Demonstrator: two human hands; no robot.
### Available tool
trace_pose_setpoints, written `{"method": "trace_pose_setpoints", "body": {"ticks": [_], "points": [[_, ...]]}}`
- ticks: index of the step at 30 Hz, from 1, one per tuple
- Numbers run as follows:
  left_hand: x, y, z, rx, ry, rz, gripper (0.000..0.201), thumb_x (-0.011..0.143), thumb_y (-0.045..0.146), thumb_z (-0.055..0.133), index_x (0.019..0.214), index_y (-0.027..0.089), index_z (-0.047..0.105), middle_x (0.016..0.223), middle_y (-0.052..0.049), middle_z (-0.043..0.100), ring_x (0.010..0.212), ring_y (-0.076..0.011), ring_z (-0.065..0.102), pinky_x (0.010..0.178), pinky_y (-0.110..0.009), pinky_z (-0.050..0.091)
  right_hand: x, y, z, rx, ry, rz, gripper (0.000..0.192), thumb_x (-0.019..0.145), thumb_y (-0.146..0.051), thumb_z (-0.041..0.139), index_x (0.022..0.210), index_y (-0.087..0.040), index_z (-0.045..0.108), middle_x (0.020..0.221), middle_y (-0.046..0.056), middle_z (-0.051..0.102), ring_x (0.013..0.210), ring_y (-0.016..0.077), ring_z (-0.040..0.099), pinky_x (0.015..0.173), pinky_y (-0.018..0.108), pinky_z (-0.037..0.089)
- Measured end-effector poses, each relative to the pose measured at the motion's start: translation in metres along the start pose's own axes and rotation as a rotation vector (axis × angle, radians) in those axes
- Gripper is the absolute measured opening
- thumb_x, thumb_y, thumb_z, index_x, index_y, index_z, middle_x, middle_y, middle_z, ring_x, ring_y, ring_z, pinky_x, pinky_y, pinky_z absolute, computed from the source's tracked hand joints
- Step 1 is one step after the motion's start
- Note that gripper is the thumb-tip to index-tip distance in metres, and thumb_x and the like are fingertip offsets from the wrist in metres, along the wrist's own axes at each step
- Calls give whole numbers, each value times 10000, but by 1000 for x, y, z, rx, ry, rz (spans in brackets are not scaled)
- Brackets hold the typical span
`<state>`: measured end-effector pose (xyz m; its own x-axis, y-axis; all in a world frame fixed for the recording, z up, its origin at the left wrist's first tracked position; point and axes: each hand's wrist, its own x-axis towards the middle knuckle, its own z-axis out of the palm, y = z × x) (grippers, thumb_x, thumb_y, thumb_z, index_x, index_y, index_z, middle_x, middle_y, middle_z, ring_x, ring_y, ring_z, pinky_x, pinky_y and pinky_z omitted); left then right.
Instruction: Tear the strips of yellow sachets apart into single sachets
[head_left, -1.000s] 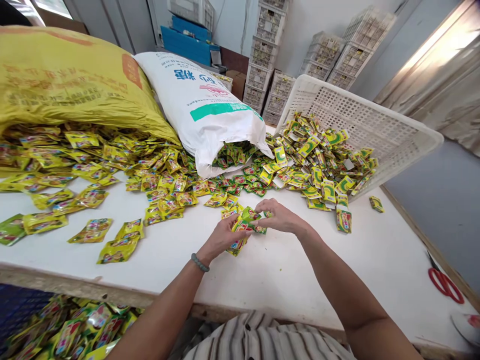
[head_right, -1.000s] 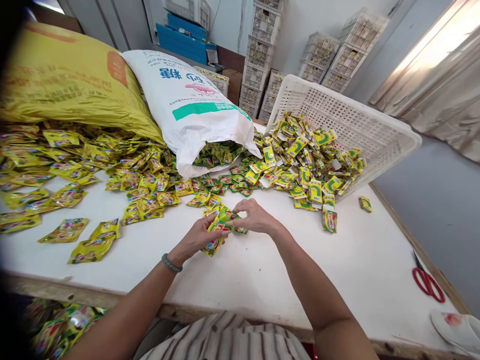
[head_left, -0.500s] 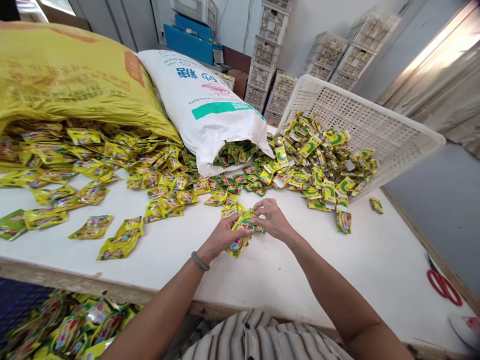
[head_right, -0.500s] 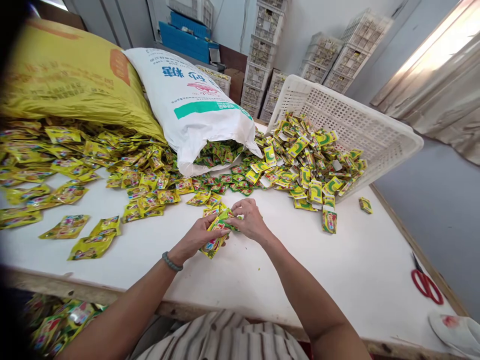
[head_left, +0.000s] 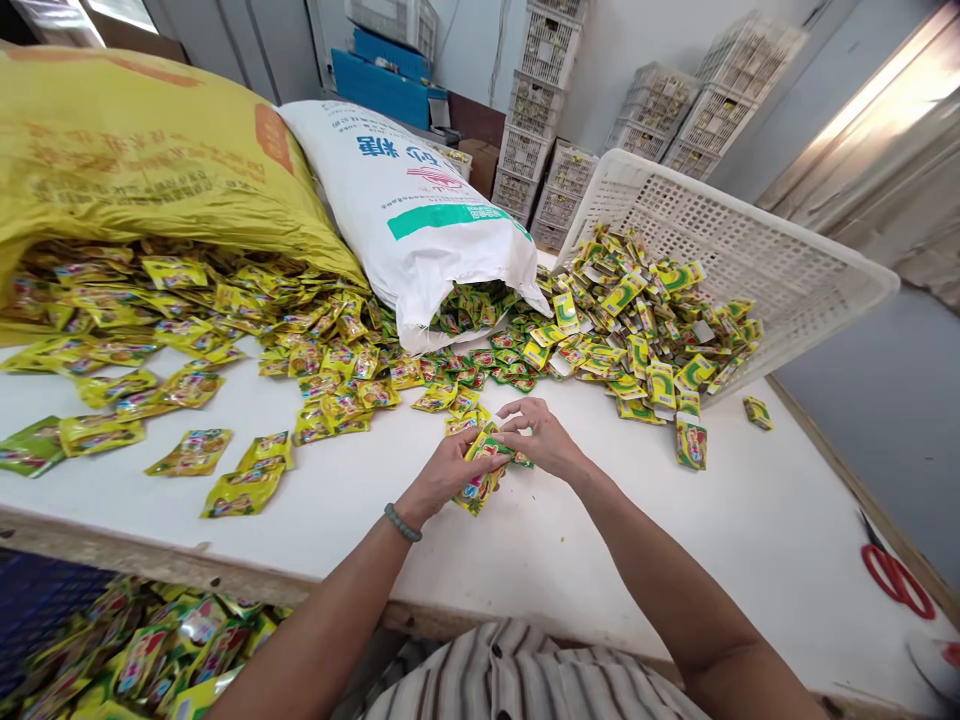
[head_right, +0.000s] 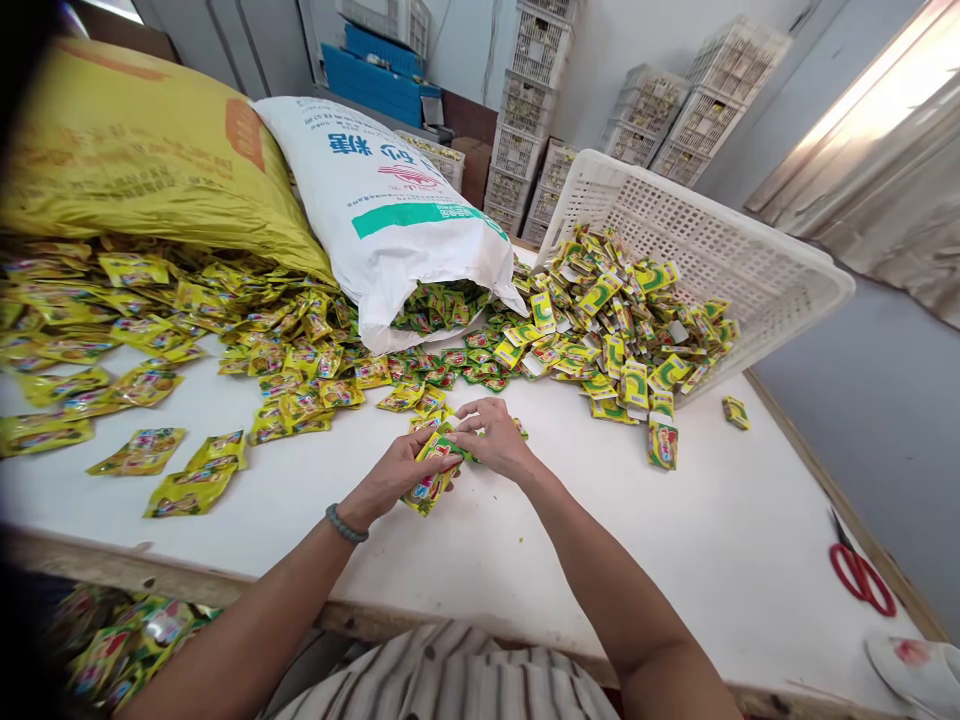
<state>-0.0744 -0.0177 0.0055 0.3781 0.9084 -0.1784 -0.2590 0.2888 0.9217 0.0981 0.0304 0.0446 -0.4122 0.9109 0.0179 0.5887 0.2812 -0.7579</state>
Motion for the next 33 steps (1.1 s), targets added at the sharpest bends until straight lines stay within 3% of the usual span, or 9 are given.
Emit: {"method": "trace_pose_setpoints", "body": {"ticks": [5,11,18,21,27,31,33], "points": [[0,2,3,11,39,4,452,633,441,807,919,155,605,727,-7,637,576,-160,604,551,-273,482,-7,-5,6,61,-43,71,249,869,-420,610,748,-263,759,1142,49,613,1204,233,424,1015,397,381],[2,-4,7,10,42,38,437,597,436,825,876,157,636,693,-7,636,603,-170,597,587,-288,493,-8,-5,20,-12,-83,-4,295,890,-386,592,676,-250,742,1022,65,620,1209,241,390,1051,407,343],[4,-7,3,-37,115,43,452,604,449,814,874,158,597,755,-10,644,651,-186,624,626,-308,510,-20,-2,21,8,89,16,163,804,-376,706,920,-271,752,1093,78,624,1218,250,426,1041,427,349],[3,-5,4,-50,132,37,477,591,446,827,888,155,593,768,-16,653,669,-191,631,634,-305,511,-22,-3,19,-15,177,-18,127,744,-370,766,822,-271,749,1038,73,647,1178,257,433,1032,446,346],[-1,-1,6,-79,147,46,507,585,458,831,912,147,601,772,-4,639,640,-161,612,626,-286,508,-16,-4,23,51,112,12,208,764,-439,730,670,-253,736,909,69,626,1185,257,432,989,411,376],[0,-1,4,-111,149,45,525,615,449,821,940,161,526,767,6,627,633,-150,619,620,-271,509,-16,1,33,220,126,61,286,779,-496,674,743,-217,724,789,40,572,868,200,542,789,347,457],[1,-1,4,-134,170,78,595,630,434,815,1038,191,455,799,6,639,648,-163,638,621,-278,516,-17,5,38,412,184,100,318,748,-517,683,842,-213,690,727,0,542,684,144,517,652,297,460]]}}
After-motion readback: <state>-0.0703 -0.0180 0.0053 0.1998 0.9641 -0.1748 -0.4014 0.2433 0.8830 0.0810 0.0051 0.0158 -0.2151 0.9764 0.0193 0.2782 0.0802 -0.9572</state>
